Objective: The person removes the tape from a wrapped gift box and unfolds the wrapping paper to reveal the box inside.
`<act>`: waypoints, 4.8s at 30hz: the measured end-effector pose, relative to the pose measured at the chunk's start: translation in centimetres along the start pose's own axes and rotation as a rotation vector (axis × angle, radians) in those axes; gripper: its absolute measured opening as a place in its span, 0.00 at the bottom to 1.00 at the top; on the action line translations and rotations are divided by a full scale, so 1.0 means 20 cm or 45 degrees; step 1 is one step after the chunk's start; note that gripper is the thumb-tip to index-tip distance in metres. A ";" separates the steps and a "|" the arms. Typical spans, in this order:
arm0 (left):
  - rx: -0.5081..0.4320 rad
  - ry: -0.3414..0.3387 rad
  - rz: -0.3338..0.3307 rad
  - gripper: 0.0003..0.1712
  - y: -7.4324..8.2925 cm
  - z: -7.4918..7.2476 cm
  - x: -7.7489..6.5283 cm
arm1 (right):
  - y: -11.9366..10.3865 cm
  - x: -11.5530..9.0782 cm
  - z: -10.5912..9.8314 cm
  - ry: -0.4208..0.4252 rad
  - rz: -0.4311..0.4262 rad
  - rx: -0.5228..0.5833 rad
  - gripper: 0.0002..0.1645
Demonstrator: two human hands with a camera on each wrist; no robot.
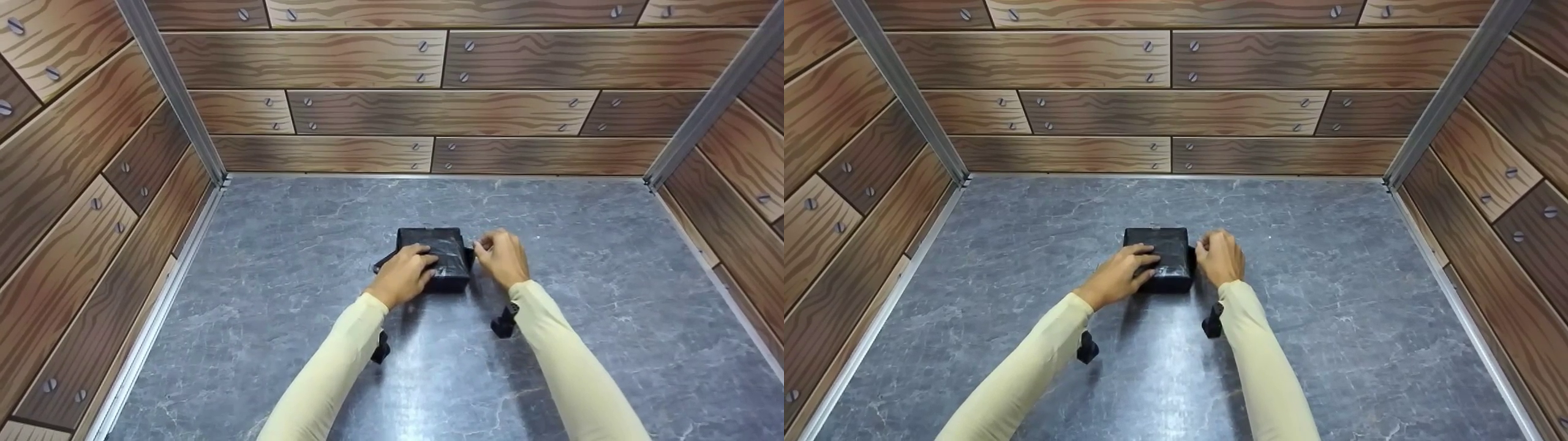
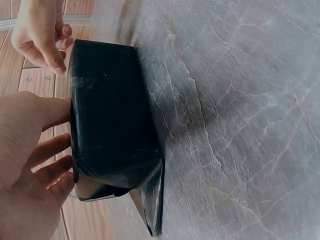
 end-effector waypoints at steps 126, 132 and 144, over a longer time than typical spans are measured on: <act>-0.521 -0.075 -0.298 0.21 -0.39 0.15 -0.12 | 0.21 -0.10 0.11 -0.567 0.211 0.384 0.20; -0.534 -0.132 -0.272 0.18 -0.39 0.16 -0.13 | 0.21 -0.10 0.09 -0.589 0.176 0.370 0.19; -0.545 -0.270 -0.156 0.10 -0.36 0.18 -0.16 | 0.18 -0.13 0.10 -0.730 0.177 0.457 0.14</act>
Point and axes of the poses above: each hand's wrist, its own x-axis towards the middle knuckle, its own z-axis out of the palm, y = z × x, the point moved 8 cm from there along x, towards the middle knuckle, and after that the axes turned 13 degrees about x, right-handed, at the moved point
